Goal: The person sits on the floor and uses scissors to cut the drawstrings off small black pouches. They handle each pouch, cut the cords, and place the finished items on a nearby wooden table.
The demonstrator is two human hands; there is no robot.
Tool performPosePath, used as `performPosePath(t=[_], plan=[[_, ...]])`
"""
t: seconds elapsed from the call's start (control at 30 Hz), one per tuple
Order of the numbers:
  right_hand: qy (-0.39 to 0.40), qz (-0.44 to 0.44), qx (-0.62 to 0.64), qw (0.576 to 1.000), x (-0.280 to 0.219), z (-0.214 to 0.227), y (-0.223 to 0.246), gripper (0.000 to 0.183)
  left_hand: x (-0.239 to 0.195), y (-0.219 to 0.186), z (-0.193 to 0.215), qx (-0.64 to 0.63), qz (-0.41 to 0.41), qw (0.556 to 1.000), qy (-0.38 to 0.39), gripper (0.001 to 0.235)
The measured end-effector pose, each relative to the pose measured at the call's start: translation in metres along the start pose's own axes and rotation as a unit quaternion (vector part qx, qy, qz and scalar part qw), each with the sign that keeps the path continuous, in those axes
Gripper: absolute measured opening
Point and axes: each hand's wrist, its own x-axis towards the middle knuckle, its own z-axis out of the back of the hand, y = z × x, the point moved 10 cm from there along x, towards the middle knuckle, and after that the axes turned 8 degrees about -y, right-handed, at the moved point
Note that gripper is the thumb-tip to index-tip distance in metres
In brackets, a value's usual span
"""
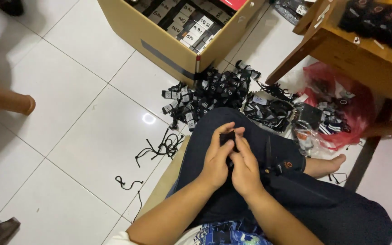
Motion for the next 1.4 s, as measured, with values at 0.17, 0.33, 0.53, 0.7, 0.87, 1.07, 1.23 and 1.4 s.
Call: performPosePath(t=[0.17,0.33,0.53,0.7,0.87,1.07,1.23,1.4], plan=[[-0.028,0.033,0.008,0.999,0.009,0.005,0.007,0.059,0.003,0.007,-0.002,-0.098,0.058,0.993,-0.018,0.041],[-0.001,0.167,-0.200,0.966,0.008,0.021,0.037,0.045,0.008,0.020,-0.004,-0.194,0.124,0.973,-0.035,0.042],[0.058,0.307,-0.208,0.927,-0.006,0.023,0.053,0.029,0.002,0.016,-0.018,-0.268,0.145,0.952,0.027,0.050],[0.067,0.328,-0.123,0.934,-0.005,0.022,0.069,0.019,-0.002,0.023,-0.026,-0.328,0.181,0.925,0.063,0.041],[0.040,0.288,-0.139,0.947,-0.011,0.027,0.066,0.026,0.005,0.034,-0.015,-0.188,0.135,0.972,0.027,0.037],[0.008,0.253,-0.166,0.953,-0.017,0.031,0.063,0.026,0.003,0.032,-0.012,-0.095,0.120,0.988,-0.029,0.033],[-0.018,0.267,-0.167,0.949,-0.020,0.034,0.068,0.022,0.001,0.028,-0.016,-0.071,0.121,0.990,-0.033,0.033],[-0.023,0.258,-0.144,0.955,-0.021,0.037,0.065,0.017,0.000,0.030,-0.028,-0.223,0.166,0.961,0.001,0.022]])
